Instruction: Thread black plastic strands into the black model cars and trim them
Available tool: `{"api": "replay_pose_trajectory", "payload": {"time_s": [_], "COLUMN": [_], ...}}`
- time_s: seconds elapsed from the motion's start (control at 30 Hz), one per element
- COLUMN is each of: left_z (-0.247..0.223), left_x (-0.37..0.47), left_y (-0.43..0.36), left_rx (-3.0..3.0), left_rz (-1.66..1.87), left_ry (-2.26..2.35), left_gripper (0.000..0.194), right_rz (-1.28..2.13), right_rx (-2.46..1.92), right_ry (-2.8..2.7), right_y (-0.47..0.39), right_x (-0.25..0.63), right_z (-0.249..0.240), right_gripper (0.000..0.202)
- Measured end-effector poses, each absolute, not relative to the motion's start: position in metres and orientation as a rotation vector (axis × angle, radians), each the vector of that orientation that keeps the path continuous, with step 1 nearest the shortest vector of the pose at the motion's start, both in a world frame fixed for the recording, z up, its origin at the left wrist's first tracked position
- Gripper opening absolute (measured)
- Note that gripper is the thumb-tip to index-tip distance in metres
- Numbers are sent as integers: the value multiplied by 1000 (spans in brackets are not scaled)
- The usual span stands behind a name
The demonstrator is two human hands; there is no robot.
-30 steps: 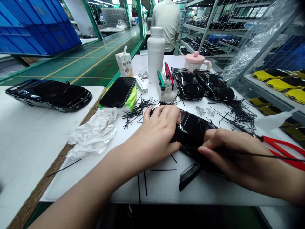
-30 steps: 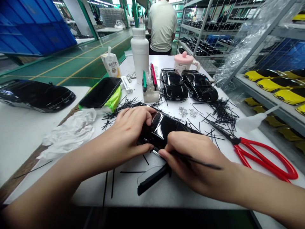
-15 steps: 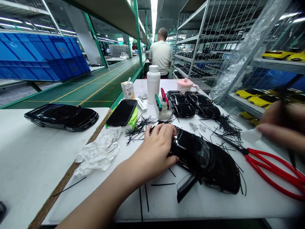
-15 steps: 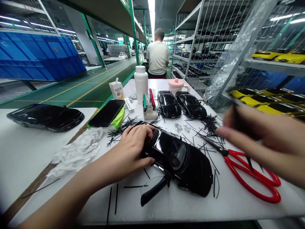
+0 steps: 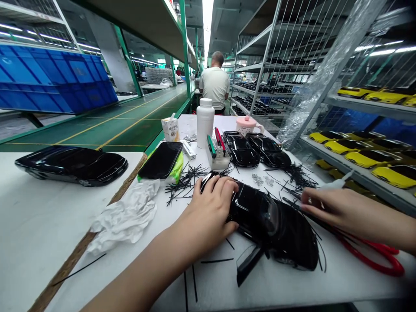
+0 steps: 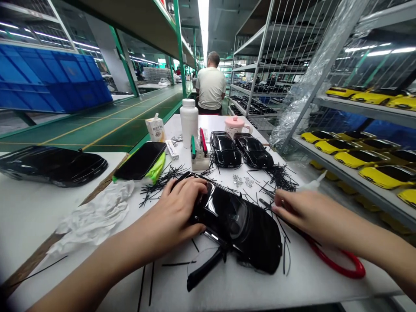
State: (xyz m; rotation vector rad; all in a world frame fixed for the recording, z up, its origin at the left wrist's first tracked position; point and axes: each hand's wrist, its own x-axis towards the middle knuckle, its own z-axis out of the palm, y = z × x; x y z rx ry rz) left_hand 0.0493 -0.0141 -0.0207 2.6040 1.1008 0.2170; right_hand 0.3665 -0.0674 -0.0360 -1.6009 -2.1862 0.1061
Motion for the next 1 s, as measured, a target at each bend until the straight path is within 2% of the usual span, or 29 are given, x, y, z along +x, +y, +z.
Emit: {"api": "replay_pose_trajectory", "payload": {"time_s": [0.1,0.27,0.5,0.7,0.87,1.0], "left_z": [-20,-15,-17,-23,-25,-27], "left_x": [49,48,41,41,43,44], "left_y": [-14,-17,-13,-12,-11,-10], "left_rx": [2604,2579,2550,2584,2616,2643], "left_rz": [219,220,232,248,241,225], "left_ry": [1088,1111,1051,1028,1016,1012], "left_gripper": [45,52,66,74,76,77], "right_rz": [334,559,651,562,579,611], "right_rx": [-1600,-1470,-1383,-1245,-1033,-980], "right_ry": [-2143,-1998,-1860,-1626,-1457,-1373], "right_y": [-31,58,131,115,60,6], "right_x": [340,270,222,242,262,263], "right_z": [-21,-18,-32,-6,32,29], "right_gripper": [22,42,27,25,33,33]}}
